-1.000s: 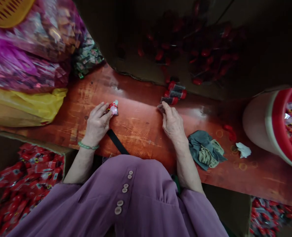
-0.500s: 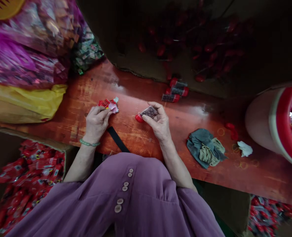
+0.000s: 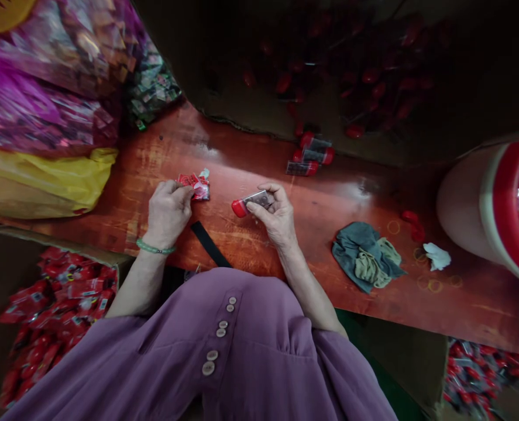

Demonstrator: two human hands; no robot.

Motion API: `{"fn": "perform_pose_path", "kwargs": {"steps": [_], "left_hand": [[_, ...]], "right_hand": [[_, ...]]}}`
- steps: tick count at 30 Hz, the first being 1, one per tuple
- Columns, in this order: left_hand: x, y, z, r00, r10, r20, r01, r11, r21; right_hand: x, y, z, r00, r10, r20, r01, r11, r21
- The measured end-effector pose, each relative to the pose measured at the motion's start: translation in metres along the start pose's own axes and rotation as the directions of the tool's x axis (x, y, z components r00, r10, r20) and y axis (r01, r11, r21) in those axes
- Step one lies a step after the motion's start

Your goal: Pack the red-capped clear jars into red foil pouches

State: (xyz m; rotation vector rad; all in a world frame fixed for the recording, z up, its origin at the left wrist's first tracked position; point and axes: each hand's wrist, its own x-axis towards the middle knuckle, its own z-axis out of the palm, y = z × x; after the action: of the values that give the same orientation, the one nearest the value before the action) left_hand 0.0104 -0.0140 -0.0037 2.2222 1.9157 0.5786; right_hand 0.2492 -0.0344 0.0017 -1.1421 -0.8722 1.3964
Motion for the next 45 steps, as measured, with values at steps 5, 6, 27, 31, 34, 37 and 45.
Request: {"fn": "perform_pose_path", "kwargs": {"steps": [5, 6, 27, 31, 34, 37, 45], "left_hand": [[0.002, -0.004, -0.004, 0.995, 0.011, -0.098, -0.019, 0.997, -0.080], [0.002, -0.005, -0.006, 0.992, 0.002, -0.125, -0.018, 0.992, -0.125], [-0.016, 0.036, -0.028, 0.999, -0.020, -0.049, -0.022, 0.672, -0.740], [-0.016, 0.034, -0.022, 0.994, -0.076, 0.073, 0.104, 0.617, -0.780], [-0.016, 0.035, -0.016, 0.986, -0.075, 0.147, 0.163, 0.577, -0.800], [-0.018, 0.036, -0.012, 0.973, -0.031, 0.228, 0.207, 0.547, -0.811], [-0.020, 0.039, -0.014, 0.889, 0.091, 0.449, 0.353, 0.488, -0.798]], "right_hand": [[0.000, -0.001, 0.002, 1.000, 0.025, 0.015, -0.026, 1.000, 0.018], [0.000, -0.001, 0.003, 1.000, 0.019, 0.023, -0.019, 0.999, 0.026], [-0.005, -0.024, 0.023, 0.962, -0.170, 0.214, 0.197, 0.974, -0.112], [-0.007, -0.026, 0.012, 0.954, -0.108, 0.281, 0.200, 0.925, -0.324], [-0.007, -0.034, 0.002, 0.927, -0.069, 0.368, 0.249, 0.848, -0.468], [-0.005, -0.043, -0.002, 0.892, 0.005, 0.452, 0.286, 0.767, -0.574], [-0.001, -0.031, 0.002, 0.903, 0.121, 0.412, 0.061, 0.913, -0.402]]}}
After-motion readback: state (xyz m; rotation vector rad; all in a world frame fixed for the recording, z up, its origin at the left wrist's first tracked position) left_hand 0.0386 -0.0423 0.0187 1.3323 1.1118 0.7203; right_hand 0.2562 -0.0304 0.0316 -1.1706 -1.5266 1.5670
